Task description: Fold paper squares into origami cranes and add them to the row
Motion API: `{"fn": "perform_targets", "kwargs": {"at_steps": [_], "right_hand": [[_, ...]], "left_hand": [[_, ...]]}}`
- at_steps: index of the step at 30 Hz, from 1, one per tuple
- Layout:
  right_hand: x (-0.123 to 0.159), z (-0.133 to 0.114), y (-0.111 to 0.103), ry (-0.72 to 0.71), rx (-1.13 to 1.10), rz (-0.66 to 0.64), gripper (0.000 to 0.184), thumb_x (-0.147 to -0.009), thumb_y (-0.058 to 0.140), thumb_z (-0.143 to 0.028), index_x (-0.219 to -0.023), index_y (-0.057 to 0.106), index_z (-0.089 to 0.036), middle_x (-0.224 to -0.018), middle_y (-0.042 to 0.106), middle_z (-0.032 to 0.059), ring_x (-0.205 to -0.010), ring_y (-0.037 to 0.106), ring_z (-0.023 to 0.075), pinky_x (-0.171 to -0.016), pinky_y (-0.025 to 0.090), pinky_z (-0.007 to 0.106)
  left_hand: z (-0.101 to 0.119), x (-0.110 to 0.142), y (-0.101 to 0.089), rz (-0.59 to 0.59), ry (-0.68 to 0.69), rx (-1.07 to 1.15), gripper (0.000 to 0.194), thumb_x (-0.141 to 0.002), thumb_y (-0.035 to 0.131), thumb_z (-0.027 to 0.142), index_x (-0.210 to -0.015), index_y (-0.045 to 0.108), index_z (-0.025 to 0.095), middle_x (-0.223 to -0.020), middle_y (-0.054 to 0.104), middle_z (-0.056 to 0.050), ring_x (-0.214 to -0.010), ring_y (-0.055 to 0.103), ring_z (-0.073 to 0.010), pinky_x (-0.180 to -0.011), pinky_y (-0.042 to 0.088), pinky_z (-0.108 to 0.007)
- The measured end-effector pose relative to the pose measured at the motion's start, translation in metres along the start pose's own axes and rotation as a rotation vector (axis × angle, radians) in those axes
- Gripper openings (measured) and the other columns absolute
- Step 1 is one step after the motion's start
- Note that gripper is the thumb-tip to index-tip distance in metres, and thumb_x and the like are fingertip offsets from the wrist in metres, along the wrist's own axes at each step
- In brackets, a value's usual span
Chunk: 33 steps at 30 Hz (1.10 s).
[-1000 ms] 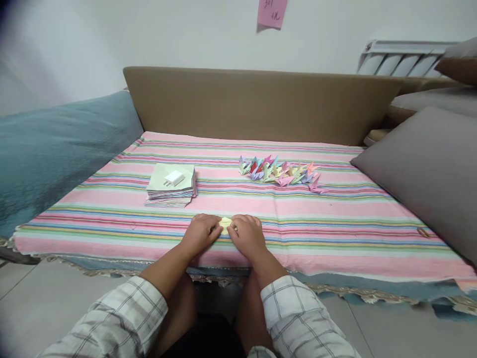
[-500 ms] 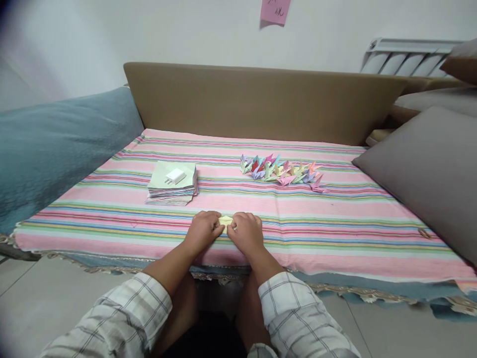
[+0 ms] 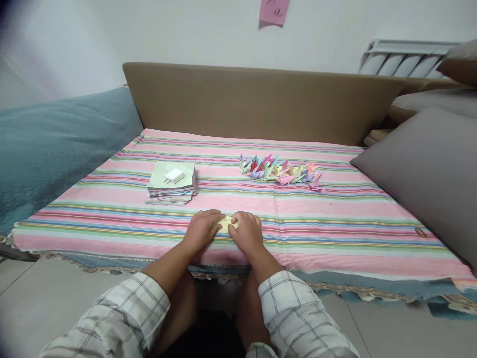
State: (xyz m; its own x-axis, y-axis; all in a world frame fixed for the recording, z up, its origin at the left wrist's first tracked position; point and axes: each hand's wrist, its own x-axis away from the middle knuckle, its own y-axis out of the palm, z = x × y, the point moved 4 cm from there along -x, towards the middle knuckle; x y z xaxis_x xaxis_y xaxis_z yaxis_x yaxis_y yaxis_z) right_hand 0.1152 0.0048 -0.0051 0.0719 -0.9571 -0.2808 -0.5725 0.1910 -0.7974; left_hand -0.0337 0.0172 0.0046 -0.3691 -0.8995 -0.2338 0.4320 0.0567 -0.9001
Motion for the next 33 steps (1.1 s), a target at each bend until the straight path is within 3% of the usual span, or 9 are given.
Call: {"fn": "perform_targets", "kwargs": {"at_steps": [9, 14, 16, 19, 22, 26, 28, 31, 33], "right_hand": [[-0.001, 0.005, 0.0, -0.037, -0.046, -0.024, 0.023, -0.073, 0.046, -0.013, -0.089, 0.057, -0.024, -0.095, 0.067, 0.0008, -0.094, 0.056, 0.0204, -0.091, 0.035, 0.039], [0.007, 0.007, -0.007, -0.145, -0.072, 0.095, 0.036, -0.071, 0.038, -0.005, -0.095, 0.061, -0.02, -0.106, 0.065, 0.0053, -0.102, 0.055, 0.0201, -0.092, 0.04, 0.036], [0.016, 0.0, -0.009, -0.261, -0.023, 0.102, 0.034, -0.077, 0.04, -0.01, -0.101, 0.063, -0.019, -0.116, 0.062, 0.007, -0.111, 0.051, 0.021, -0.098, 0.037, 0.038], [0.031, -0.01, -0.005, -0.393, 0.144, -0.011, 0.033, -0.086, 0.048, -0.028, -0.116, 0.06, -0.024, -0.136, 0.049, 0.0068, -0.127, 0.038, 0.0262, -0.105, 0.026, 0.046], [0.038, -0.011, -0.005, -0.353, 0.252, -0.028, 0.034, -0.087, 0.049, -0.041, -0.117, 0.06, -0.027, -0.142, 0.042, 0.0076, -0.13, 0.033, 0.0292, -0.105, 0.025, 0.05], [0.036, -0.004, -0.017, -0.206, 0.31, 0.084, 0.031, -0.091, 0.043, -0.039, -0.092, 0.07, -0.024, -0.135, 0.05, 0.0078, -0.125, 0.04, 0.0291, -0.102, 0.028, 0.05], [0.035, -0.005, -0.02, -0.209, 0.308, 0.112, 0.031, -0.092, 0.042, -0.037, -0.089, 0.07, -0.023, -0.131, 0.054, 0.0073, -0.123, 0.043, 0.0273, -0.104, 0.026, 0.049], [0.035, -0.013, -0.011, -0.364, 0.282, 0.014, 0.033, -0.091, 0.042, -0.037, -0.115, 0.061, -0.022, -0.136, 0.05, 0.007, -0.129, 0.038, 0.0242, -0.109, 0.02, 0.047], [0.037, -0.016, 0.0, -0.433, 0.287, -0.088, 0.05, -0.089, 0.046, -0.044, -0.133, 0.046, -0.021, -0.142, 0.042, 0.0084, -0.134, 0.031, 0.025, -0.11, 0.017, 0.048]], "left_hand": [[-0.001, 0.0, 0.003, -0.024, 0.014, -0.088, 0.027, -0.082, 0.057, 0.026, -0.106, 0.068, 0.031, -0.122, 0.06, -0.003, -0.103, 0.055, -0.0256, -0.09, 0.042, -0.043], [-0.002, 0.001, 0.003, -0.024, -0.007, -0.104, 0.027, -0.083, 0.056, 0.028, -0.106, 0.068, 0.033, -0.127, 0.057, -0.002, -0.104, 0.053, -0.0262, -0.09, 0.042, -0.044], [-0.003, 0.001, 0.004, -0.023, -0.013, -0.106, 0.027, -0.083, 0.056, 0.03, -0.107, 0.068, 0.034, -0.129, 0.055, -0.002, -0.105, 0.053, -0.0267, -0.091, 0.042, -0.044], [-0.002, 0.001, 0.003, -0.012, -0.017, -0.104, 0.027, -0.083, 0.056, 0.031, -0.107, 0.068, 0.034, -0.13, 0.054, -0.003, -0.106, 0.052, -0.027, -0.092, 0.041, -0.045], [-0.002, 0.002, 0.001, 0.001, -0.044, -0.087, 0.026, -0.081, 0.059, 0.031, -0.105, 0.069, 0.034, -0.131, 0.052, -0.003, -0.108, 0.051, -0.0276, -0.093, 0.04, -0.046], [-0.002, 0.002, 0.0, -0.002, -0.069, -0.061, 0.025, -0.079, 0.062, 0.031, -0.103, 0.069, 0.034, -0.133, 0.051, -0.004, -0.109, 0.049, -0.0285, -0.094, 0.039, -0.047], [-0.002, 0.002, 0.0, -0.002, -0.076, -0.051, 0.025, -0.079, 0.062, 0.032, -0.102, 0.07, 0.035, -0.133, 0.05, -0.004, -0.11, 0.048, -0.0294, -0.094, 0.039, -0.047], [-0.003, 0.003, -0.001, 0.015, -0.078, -0.046, 0.024, -0.079, 0.061, 0.033, -0.102, 0.07, 0.035, -0.134, 0.049, -0.004, -0.11, 0.048, -0.0294, -0.094, 0.039, -0.047], [-0.004, 0.004, -0.002, 0.03, -0.086, -0.055, 0.024, -0.08, 0.061, 0.038, -0.102, 0.07, 0.035, -0.134, 0.049, -0.004, -0.111, 0.047, -0.0294, -0.094, 0.039, -0.047]]}}
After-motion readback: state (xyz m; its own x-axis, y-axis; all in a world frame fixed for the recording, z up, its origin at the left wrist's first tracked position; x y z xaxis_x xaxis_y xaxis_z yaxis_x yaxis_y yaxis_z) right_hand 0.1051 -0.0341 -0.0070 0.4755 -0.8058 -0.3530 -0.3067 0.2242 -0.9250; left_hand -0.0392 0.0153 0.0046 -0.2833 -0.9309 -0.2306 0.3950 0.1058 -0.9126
